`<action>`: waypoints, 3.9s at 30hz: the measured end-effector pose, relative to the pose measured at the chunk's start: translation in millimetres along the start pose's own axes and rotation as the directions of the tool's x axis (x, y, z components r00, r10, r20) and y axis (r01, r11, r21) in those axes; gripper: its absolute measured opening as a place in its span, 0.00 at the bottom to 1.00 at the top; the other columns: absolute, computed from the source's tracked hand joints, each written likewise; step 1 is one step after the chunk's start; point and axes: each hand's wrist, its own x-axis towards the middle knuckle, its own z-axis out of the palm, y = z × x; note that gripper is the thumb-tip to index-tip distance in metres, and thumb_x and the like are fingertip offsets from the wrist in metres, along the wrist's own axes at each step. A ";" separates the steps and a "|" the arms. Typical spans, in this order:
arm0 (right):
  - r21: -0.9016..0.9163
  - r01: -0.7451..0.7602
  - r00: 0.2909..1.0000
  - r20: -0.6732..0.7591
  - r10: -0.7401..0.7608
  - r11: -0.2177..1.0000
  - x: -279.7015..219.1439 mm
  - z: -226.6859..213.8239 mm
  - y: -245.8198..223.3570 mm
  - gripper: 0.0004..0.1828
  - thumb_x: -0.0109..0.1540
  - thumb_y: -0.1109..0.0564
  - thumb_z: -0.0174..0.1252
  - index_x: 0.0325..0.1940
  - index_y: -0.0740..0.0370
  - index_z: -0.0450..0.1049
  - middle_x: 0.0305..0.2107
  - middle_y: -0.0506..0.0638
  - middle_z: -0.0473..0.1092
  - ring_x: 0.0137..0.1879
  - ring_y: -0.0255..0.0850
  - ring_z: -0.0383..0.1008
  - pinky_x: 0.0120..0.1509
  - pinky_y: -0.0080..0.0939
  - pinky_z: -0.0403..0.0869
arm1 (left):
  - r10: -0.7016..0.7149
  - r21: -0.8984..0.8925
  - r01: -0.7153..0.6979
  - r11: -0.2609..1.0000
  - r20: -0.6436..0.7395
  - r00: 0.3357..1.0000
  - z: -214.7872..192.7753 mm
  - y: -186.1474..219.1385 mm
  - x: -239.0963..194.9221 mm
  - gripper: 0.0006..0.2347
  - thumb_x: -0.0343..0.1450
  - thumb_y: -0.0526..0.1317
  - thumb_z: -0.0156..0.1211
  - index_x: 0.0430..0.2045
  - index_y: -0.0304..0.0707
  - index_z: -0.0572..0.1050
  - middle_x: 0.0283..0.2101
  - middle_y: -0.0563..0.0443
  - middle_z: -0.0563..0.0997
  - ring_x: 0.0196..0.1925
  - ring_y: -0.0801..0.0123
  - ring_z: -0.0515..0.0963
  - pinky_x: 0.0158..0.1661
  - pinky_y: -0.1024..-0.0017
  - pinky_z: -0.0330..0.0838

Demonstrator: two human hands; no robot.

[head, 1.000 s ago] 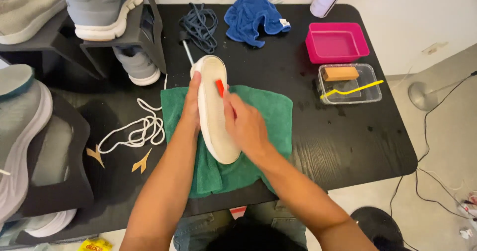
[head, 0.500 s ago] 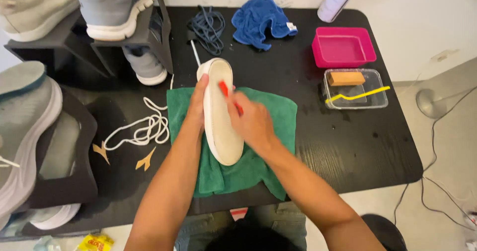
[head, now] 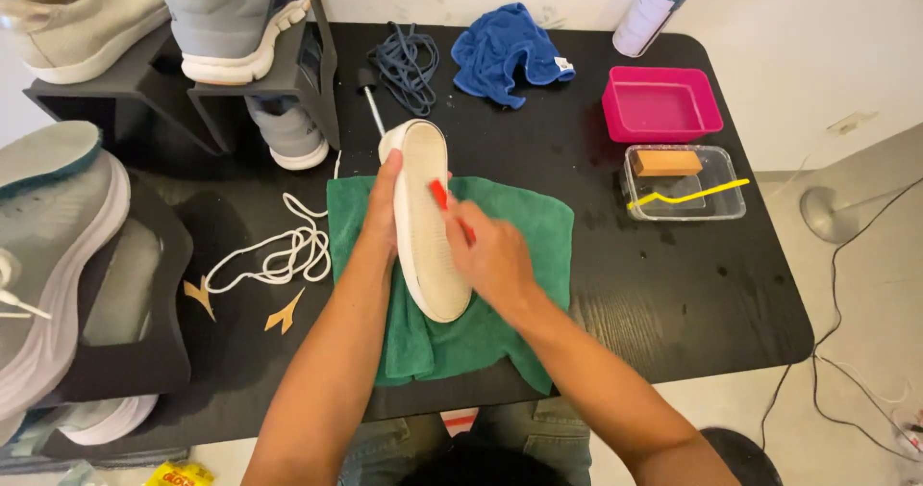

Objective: The person scrubs the white sole of a sneaker using a red brush and a yellow brush. They repeatedly dip the brushes into a container of liquid and scrub different areas of the sole while holding the shoe over a green towel.

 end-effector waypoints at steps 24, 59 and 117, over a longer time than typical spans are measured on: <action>0.104 -0.050 0.999 -0.002 0.050 0.993 25.9 -10.8 -31.3 0.08 0.67 0.49 0.54 0.40 0.51 0.75 0.15 0.61 0.70 0.28 0.64 0.76 0.32 0.61 0.71 | 0.003 -0.056 -0.008 0.998 -0.085 0.996 40.2 22.2 -37.1 0.28 0.64 0.63 0.61 0.48 0.40 0.78 0.48 0.42 0.83 0.43 0.61 0.82 0.50 0.65 0.79; 0.586 -0.338 0.911 0.400 0.100 0.736 -3.1 -54.7 -25.4 0.24 0.66 0.64 0.48 0.67 0.63 0.67 0.31 0.56 0.69 0.14 0.36 0.66 0.19 0.31 0.71 | 0.069 -0.150 -0.049 0.988 0.130 0.989 -14.5 10.4 19.8 0.35 0.62 0.66 0.59 0.53 0.35 0.76 0.53 0.37 0.81 0.44 0.53 0.86 0.50 0.59 0.80; 0.003 -0.164 0.919 0.364 0.152 0.986 34.2 -75.7 18.4 0.28 0.65 0.43 0.58 0.17 0.59 0.62 0.10 0.54 0.56 0.21 0.47 0.59 0.32 0.44 0.63 | 0.168 -0.655 -0.300 0.693 -0.258 0.951 17.4 18.2 -12.3 0.20 0.58 0.59 0.67 0.20 0.39 0.77 0.30 0.42 0.81 0.34 0.57 0.81 0.39 0.62 0.79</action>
